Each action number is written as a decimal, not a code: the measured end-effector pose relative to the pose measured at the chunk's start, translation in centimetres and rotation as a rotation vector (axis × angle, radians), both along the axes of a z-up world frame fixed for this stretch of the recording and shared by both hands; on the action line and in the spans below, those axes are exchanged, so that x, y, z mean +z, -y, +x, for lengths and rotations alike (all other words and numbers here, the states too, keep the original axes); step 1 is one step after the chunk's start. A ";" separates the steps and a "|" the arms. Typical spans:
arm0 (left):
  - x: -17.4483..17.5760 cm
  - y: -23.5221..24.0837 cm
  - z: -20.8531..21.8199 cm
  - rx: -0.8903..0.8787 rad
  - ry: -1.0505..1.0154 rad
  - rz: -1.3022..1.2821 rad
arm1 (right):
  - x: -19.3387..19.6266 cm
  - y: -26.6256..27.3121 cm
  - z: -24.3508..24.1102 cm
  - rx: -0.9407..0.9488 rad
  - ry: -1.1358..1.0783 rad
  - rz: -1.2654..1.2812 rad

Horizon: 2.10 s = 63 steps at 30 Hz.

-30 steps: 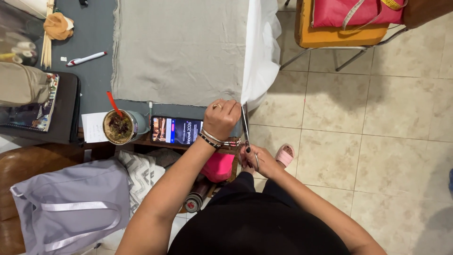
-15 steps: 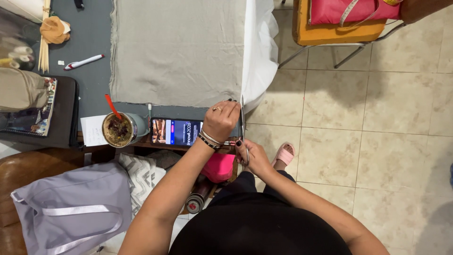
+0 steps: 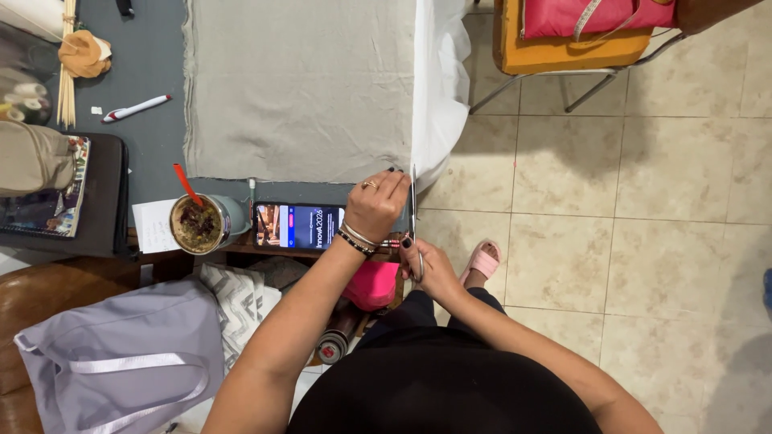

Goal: Aligning a white fabric pattern over grey fabric and cutting it with scissors on a work table.

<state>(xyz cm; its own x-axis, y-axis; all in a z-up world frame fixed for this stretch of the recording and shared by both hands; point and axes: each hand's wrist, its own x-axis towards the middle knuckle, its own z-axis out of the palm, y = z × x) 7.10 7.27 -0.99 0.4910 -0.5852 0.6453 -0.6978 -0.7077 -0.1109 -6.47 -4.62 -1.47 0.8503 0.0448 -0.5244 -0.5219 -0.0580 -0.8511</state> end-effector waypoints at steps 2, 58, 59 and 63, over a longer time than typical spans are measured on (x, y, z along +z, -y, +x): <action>-0.1 0.0 0.0 -0.009 0.001 0.010 | -0.3 0.1 0.0 0.002 0.014 0.001; -0.8 1.1 5.6 0.278 -0.848 0.307 | -6.4 2.0 1.1 0.114 0.234 0.192; -0.8 1.2 5.6 0.277 -0.848 0.307 | -6.4 1.9 1.3 0.113 0.234 0.191; -0.8 1.1 5.6 0.279 -0.868 0.296 | -5.6 2.0 1.8 0.093 0.215 0.259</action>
<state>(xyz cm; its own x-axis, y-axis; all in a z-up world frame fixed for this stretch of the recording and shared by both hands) 12.69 6.21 -1.74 0.8749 -0.4555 -0.1645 -0.4311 -0.8872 0.1643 -4.62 -6.62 -7.03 0.9261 0.2353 -0.2950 -0.3318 0.1357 -0.9335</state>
